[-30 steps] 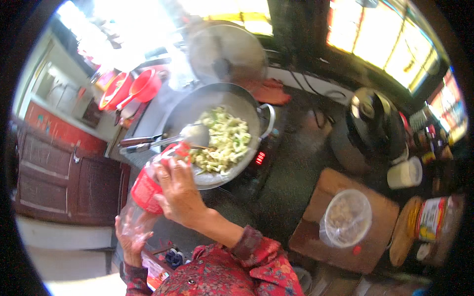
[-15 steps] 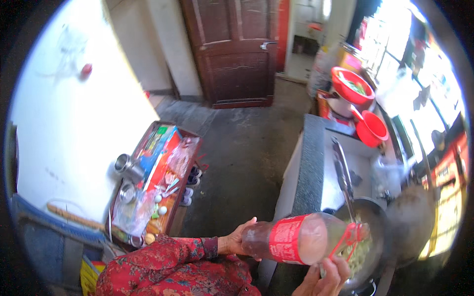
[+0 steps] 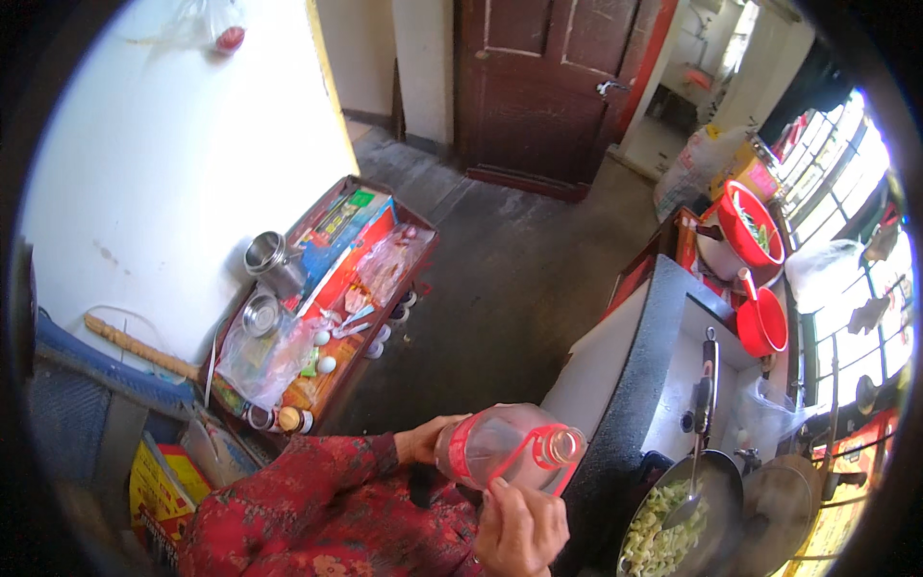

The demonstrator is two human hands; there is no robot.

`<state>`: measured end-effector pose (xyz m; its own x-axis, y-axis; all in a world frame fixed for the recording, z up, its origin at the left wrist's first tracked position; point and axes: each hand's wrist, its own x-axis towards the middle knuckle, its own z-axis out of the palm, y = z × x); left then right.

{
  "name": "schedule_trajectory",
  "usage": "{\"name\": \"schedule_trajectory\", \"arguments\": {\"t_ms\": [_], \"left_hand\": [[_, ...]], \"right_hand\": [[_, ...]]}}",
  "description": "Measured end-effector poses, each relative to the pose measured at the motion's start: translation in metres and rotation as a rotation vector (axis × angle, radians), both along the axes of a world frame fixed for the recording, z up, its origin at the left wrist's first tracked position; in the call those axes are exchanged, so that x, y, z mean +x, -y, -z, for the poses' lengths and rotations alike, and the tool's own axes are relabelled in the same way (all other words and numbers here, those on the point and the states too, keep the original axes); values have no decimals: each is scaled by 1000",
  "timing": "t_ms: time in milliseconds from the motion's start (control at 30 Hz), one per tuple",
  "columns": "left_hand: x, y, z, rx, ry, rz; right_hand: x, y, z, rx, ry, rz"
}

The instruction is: The person stir-fries chopped cabbage in a wok on an induction cooktop, using a spatula and later chopsticks. They add seasoning from a plastic bottle and continue stirring the vegetables.

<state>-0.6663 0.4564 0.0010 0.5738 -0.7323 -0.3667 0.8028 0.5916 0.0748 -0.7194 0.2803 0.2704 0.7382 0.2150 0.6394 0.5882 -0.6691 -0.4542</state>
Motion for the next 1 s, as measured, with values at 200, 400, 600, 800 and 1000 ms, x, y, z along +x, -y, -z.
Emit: {"name": "schedule_trajectory", "arguments": {"t_ms": [200, 400, 600, 800, 1000], "left_hand": [[13, 3, 55, 519, 116, -34], [-3, -34, 44, 1210, 784, -58], [11, -43, -55, 629, 1018, 239], [19, 2, -66, 583, 1435, 314], [20, 33, -73, 380, 1753, 265]], "right_hand": [[-8, -8, 6, 508, -303, 234], [3, -29, 22, 181, -432, 100], [-5, -32, 32, 310, -263, 190], [-32, -38, 34, 356, -231, 376], [-54, -40, 12, 411, -223, 577]]}}
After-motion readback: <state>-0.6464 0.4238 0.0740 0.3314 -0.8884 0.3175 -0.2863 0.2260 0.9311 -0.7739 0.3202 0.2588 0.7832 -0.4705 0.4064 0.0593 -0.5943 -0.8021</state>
